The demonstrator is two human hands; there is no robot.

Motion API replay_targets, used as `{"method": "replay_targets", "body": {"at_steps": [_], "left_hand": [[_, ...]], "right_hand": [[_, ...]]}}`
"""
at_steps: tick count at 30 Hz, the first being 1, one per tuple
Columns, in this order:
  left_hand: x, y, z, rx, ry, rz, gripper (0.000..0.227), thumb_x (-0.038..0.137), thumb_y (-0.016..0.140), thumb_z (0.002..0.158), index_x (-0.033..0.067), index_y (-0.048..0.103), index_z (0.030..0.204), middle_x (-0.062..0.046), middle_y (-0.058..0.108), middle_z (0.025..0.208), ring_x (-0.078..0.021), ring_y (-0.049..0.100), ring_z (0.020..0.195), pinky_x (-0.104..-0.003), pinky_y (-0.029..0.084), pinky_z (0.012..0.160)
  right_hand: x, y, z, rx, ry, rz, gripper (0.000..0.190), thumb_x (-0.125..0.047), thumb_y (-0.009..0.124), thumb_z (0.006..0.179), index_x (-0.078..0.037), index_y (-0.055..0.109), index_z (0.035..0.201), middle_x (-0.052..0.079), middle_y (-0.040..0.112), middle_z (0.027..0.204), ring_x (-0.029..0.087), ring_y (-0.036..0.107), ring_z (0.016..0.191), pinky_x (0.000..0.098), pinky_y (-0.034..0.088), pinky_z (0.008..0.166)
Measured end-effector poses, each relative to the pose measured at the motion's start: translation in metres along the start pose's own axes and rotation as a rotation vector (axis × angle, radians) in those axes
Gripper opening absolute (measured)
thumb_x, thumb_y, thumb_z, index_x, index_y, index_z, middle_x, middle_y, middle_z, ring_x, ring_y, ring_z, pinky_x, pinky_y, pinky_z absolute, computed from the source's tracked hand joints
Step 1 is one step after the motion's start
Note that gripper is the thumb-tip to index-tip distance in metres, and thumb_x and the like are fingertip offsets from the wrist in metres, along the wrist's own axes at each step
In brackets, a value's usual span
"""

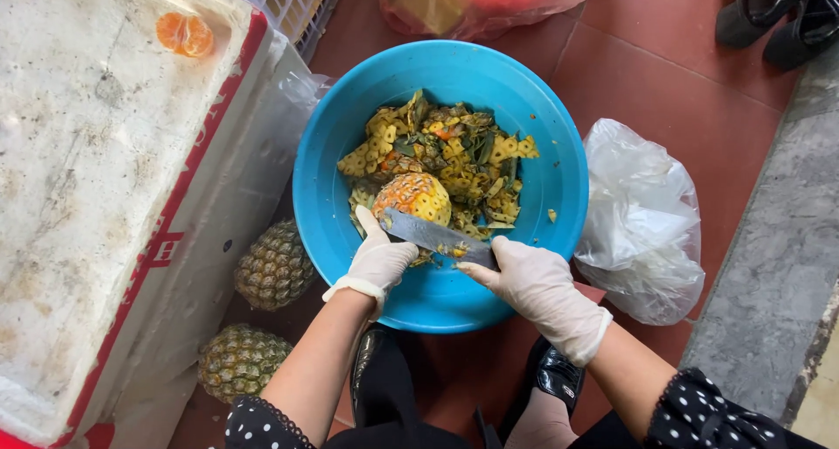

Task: Peeling a pineapple using a knife to remove the skin and eyes

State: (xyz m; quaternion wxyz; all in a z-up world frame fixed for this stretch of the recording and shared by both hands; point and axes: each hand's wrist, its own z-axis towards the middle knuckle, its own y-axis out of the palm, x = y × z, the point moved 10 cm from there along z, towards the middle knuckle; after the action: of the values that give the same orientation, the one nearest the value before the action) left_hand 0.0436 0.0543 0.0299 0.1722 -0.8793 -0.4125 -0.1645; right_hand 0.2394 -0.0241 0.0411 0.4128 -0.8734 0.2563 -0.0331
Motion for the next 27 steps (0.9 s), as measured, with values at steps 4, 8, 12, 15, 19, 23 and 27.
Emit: {"method": "replay_targets", "body": {"at_steps": [4,8,12,15,19,23,27], "left_hand": [[0.028,0.007,-0.021,0.015,0.071,0.36,0.122,0.045,0.071,0.09,0.0139,-0.02,0.165,-0.03,0.055,0.147,-0.0438,0.053,0.141,-0.055,0.041,0.121],[0.008,0.004,0.006,-0.008,0.116,0.378,0.112,0.035,0.064,0.094,0.0164,-0.019,0.167,-0.032,0.056,0.143,-0.0472,0.051,0.141,-0.054,0.04,0.12],[0.009,-0.001,0.004,-0.003,0.046,0.397,0.111,0.031,0.061,0.092,0.0254,-0.019,0.168,-0.027,0.059,0.141,-0.0434,0.056,0.137,-0.05,0.046,0.115],[0.001,-0.002,0.025,-0.009,0.054,0.373,0.115,0.031,0.066,0.087,0.027,-0.015,0.169,-0.027,0.06,0.14,-0.0427,0.061,0.132,-0.05,0.051,0.108],[-0.013,-0.009,0.042,0.002,0.023,0.32,0.113,0.026,0.063,0.087,0.0236,-0.015,0.169,-0.025,0.065,0.123,-0.0406,0.072,0.113,-0.044,0.057,0.094],[0.0,-0.005,0.02,0.002,0.022,0.331,0.112,0.024,0.063,0.09,0.0212,-0.018,0.169,-0.027,0.062,0.127,-0.0427,0.066,0.119,-0.047,0.054,0.098],[0.004,0.0,0.012,0.001,0.041,0.349,0.109,0.024,0.06,0.095,0.0211,-0.02,0.169,-0.031,0.057,0.14,-0.0468,0.057,0.135,-0.054,0.048,0.11]], "right_hand": [[0.003,0.012,0.061,-0.013,0.047,0.117,0.07,-0.082,0.047,0.094,-0.014,0.06,0.091,0.017,0.073,0.083,0.037,0.078,0.088,0.0454,0.059,0.078],[0.019,0.043,0.085,-0.148,0.181,0.455,0.082,-0.079,0.045,0.093,-0.004,0.067,0.12,0.012,0.073,0.071,0.026,0.073,0.065,0.0394,0.058,0.066],[-0.016,0.027,0.003,0.634,-0.615,-0.361,0.042,-0.007,0.046,0.101,-0.031,0.054,0.134,0.003,0.058,0.081,0.022,0.069,0.052,0.0382,0.059,0.047],[0.029,0.043,-0.002,-0.106,0.106,0.17,0.075,-0.085,0.044,0.091,-0.014,0.064,0.107,0.025,0.074,0.103,0.045,0.072,0.109,0.0543,0.056,0.094],[0.02,0.034,-0.004,-0.135,0.134,0.152,0.072,-0.083,0.046,0.091,-0.015,0.064,0.105,0.022,0.075,0.107,0.042,0.072,0.111,0.0527,0.056,0.095],[0.008,0.032,0.026,-0.065,-0.033,0.02,0.054,-0.069,0.05,0.097,-0.017,0.061,0.107,0.021,0.073,0.101,0.041,0.075,0.099,0.0483,0.058,0.089],[0.002,0.023,0.064,-0.092,0.156,0.334,0.083,-0.091,0.046,0.086,-0.012,0.071,0.094,0.017,0.079,0.101,0.036,0.075,0.108,0.0463,0.057,0.094]]}}
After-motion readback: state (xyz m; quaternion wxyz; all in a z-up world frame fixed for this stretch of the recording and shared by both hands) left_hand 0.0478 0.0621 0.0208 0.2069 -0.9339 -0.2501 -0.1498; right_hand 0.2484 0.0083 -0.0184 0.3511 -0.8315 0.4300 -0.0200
